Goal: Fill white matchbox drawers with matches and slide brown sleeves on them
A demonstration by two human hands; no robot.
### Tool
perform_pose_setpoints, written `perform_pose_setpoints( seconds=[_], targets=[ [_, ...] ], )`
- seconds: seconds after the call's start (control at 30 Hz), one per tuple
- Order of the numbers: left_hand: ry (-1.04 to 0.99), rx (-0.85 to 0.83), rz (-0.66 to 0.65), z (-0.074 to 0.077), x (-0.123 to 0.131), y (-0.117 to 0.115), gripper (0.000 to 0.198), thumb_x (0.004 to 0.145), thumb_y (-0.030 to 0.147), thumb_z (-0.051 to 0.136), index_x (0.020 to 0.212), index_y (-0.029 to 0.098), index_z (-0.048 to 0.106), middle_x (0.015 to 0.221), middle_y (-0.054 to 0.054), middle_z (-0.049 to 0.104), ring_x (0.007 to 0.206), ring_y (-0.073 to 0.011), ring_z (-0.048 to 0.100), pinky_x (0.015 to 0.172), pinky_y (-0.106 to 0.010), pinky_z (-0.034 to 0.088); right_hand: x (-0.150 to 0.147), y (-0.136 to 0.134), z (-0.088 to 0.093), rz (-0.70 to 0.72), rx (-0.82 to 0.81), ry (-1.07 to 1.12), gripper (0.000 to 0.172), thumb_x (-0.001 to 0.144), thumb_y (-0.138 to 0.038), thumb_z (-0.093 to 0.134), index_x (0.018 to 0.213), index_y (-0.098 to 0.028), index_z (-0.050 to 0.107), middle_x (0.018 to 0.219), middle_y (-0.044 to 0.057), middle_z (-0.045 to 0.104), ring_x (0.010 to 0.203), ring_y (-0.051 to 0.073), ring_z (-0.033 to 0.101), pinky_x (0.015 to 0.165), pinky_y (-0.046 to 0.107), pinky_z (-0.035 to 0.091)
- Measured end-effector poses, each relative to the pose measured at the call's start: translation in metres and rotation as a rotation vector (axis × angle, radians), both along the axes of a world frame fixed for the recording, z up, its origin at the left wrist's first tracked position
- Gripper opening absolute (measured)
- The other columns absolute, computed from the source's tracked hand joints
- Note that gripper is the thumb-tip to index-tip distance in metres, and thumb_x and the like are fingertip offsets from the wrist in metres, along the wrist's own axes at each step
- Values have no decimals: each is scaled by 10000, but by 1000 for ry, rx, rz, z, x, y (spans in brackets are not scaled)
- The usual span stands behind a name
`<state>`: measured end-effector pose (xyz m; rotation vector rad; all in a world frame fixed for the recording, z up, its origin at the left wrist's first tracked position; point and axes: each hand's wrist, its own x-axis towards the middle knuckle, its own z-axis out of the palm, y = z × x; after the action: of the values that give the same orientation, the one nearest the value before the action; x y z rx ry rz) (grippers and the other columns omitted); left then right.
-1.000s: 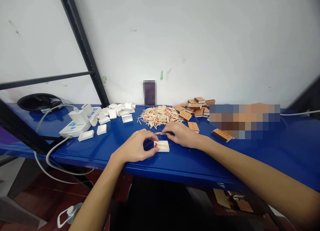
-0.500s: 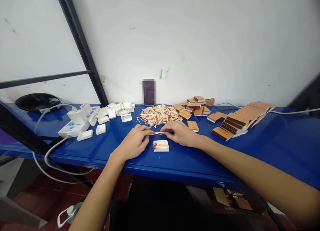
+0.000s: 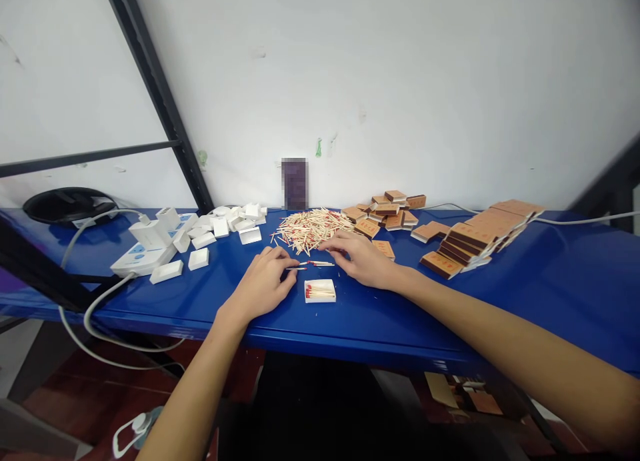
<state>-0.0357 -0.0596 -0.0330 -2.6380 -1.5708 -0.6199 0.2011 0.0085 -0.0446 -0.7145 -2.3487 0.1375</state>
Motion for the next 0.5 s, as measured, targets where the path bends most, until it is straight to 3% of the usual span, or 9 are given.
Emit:
perform_pose_setpoints(
  seconds=[0.27,0.5],
  targets=[
    [21,2,61,0,1,1,350,981,319,437,1122,179,725,1003,-79,644,959,-240,548,900,-414,447,-1,1,-1,-51,-99,91,165,816,-69,566,863,-172,686,818,46,686,732,160,626,710,298,494],
    [30,-17,122,1,2,0,367,980,331,430,1156,165,706,1013,-91,632,985,-255,566,910,-417,452,-3,-2,-3,-78,-109,-67,188,868,-140,567,905,-185,746,889,61,748,819,195,671,771,324,484]
  ],
)
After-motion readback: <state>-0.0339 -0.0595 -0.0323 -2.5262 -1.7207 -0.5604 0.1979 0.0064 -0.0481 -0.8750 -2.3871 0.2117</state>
